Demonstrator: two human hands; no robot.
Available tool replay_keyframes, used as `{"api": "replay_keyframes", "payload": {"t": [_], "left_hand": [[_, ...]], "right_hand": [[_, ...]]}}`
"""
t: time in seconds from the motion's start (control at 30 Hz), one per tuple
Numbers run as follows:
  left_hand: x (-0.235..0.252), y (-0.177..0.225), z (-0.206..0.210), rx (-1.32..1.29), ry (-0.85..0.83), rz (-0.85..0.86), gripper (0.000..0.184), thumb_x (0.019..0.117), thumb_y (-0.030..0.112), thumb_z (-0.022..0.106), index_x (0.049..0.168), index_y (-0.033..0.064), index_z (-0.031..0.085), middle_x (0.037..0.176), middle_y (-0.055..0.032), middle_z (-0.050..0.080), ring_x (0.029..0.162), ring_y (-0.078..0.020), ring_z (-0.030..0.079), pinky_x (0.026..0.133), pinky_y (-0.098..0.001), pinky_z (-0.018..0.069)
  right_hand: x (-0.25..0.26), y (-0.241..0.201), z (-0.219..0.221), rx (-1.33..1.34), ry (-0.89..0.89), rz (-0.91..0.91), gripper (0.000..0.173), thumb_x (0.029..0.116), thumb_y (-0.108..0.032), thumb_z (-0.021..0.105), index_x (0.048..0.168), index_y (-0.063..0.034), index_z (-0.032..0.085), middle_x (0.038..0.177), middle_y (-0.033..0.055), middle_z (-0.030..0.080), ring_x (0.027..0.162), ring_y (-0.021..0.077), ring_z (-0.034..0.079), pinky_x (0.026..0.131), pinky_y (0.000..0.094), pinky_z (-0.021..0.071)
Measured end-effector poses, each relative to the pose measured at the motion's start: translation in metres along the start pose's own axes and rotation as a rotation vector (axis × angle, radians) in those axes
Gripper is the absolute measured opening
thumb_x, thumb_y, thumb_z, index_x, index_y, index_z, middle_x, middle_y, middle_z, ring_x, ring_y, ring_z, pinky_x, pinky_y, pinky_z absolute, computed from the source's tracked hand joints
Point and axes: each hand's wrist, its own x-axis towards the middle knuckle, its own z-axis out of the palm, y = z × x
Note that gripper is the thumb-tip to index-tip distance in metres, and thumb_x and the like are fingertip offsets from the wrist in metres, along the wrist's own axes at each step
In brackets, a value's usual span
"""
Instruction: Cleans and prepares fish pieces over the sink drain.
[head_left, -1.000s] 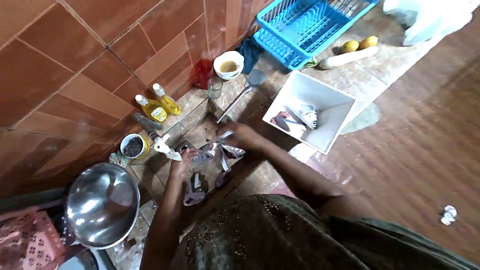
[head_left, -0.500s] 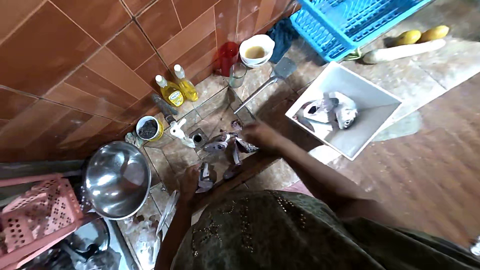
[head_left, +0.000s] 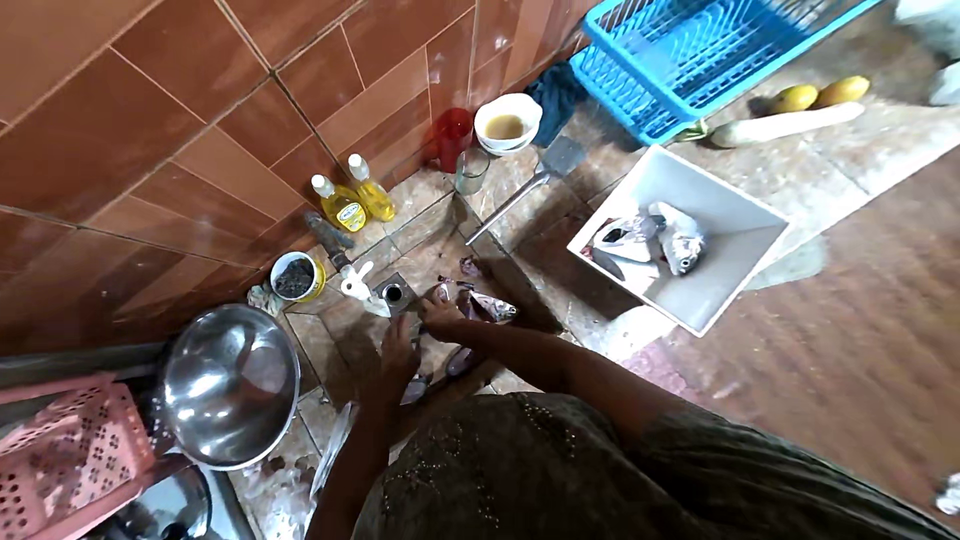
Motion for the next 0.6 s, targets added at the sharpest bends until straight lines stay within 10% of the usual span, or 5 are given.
{"api": "replay_keyframes", "payload": {"t": [0.2, 0.37, 0.5, 0.6], "left_hand": [[0.033, 0.032, 0.015, 0.223, -0.04, 0.218, 0.074, 0.096, 0.024, 0.066, 0.159, 0.0033, 0.032, 0.157, -0.0196, 0.044, 0.143, -0.0365, 0.044, 0.117, -0.0514, 0.0367], [0.041, 0.033, -0.002, 0.264, -0.079, 0.209, 0.063, 0.099, 0.014, 0.06, 0.157, 0.0069, 0.038, 0.15, -0.0221, 0.049, 0.136, -0.0381, 0.052, 0.11, -0.0507, 0.0458], [0.045, 0.023, -0.002, 0.145, -0.191, -0.042, 0.065, 0.0978, 0.03, 0.067, 0.152, 0.0023, 0.044, 0.155, -0.0235, 0.043, 0.143, -0.0377, 0.044, 0.117, -0.0497, 0.0392], [0.038, 0.016, 0.011, 0.2, -0.191, -0.029, 0.08, 0.0913, 0.042, 0.074, 0.154, 0.0036, 0.04, 0.156, -0.0234, 0.042, 0.141, -0.0406, 0.045, 0.112, -0.054, 0.0429]], "right_hand": [[-0.02, 0.016, -0.044, 0.512, -0.149, 0.071, 0.041, 0.089, -0.016, 0.076, 0.121, 0.0064, 0.064, 0.117, 0.0282, 0.066, 0.11, 0.0423, 0.064, 0.096, 0.0638, 0.0481], [-0.02, 0.03, -0.039, 0.986, -0.211, 0.115, 0.027, 0.0971, -0.014, 0.066, 0.12, -0.0011, 0.06, 0.089, 0.0095, 0.064, 0.068, 0.0148, 0.06, 0.064, 0.033, 0.0527], [-0.013, 0.021, -0.044, 0.391, -0.001, 0.007, 0.037, 0.1016, -0.023, 0.061, 0.134, -0.0052, 0.064, 0.14, 0.0196, 0.061, 0.132, 0.0392, 0.053, 0.11, 0.0634, 0.0391], [-0.011, 0.031, -0.028, 0.122, -0.059, 0.0, 0.065, 0.0892, -0.015, 0.075, 0.15, -0.0129, 0.051, 0.162, 0.0189, 0.037, 0.15, 0.0512, 0.023, 0.111, 0.0792, 0.0226]]}}
